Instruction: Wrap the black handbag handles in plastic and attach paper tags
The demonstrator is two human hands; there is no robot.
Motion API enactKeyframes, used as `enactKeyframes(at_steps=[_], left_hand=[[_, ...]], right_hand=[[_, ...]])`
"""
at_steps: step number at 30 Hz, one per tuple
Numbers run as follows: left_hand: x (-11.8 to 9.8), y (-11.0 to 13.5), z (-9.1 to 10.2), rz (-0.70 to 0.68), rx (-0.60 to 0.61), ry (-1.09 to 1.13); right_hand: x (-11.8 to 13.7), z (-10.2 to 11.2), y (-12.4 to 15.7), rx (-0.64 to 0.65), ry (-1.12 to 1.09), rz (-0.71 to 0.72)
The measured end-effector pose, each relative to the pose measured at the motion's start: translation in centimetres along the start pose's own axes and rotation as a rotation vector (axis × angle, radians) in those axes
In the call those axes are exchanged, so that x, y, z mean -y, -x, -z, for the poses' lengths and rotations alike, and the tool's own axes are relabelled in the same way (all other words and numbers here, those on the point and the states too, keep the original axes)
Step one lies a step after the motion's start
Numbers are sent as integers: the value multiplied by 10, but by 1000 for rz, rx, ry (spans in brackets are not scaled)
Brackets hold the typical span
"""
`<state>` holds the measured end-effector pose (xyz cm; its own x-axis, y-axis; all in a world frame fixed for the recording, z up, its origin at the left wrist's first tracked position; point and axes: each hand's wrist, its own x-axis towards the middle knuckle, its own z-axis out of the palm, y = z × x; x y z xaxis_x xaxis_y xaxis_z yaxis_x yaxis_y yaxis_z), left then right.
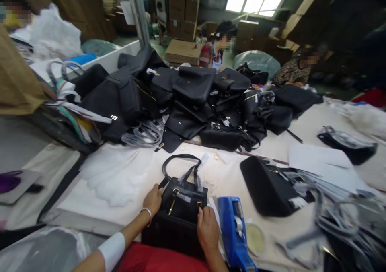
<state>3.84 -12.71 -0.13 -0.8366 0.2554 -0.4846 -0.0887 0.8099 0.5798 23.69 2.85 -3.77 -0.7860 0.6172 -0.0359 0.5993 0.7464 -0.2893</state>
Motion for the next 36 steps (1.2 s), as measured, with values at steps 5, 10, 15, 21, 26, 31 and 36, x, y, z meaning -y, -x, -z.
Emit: enactKeyframes(at_steps=[5, 10, 15, 21, 26, 31, 36], left_hand=[[-7, 10, 54, 28, 45, 372], [-25, 45, 72, 92, 422, 825], [-21, 66, 44, 176, 622, 1099], [-25, 70, 30, 141, 609, 1236], [-34, 73, 36, 62, 596, 1217], [-37, 71, 29, 32, 579, 1120], [-30, 65, 33, -3, 480, 1017]], right_hand=[[-4, -13, -2, -20, 20, 20], [-2, -2, -3, 100, -95, -19], [17, 57, 8, 103, -228, 26], [84, 95, 6, 380, -748, -65], [113, 75, -5, 619, -1133, -183], [123, 63, -9, 685, -1276, -212], [110, 78, -30, 756, -1415, -290]])
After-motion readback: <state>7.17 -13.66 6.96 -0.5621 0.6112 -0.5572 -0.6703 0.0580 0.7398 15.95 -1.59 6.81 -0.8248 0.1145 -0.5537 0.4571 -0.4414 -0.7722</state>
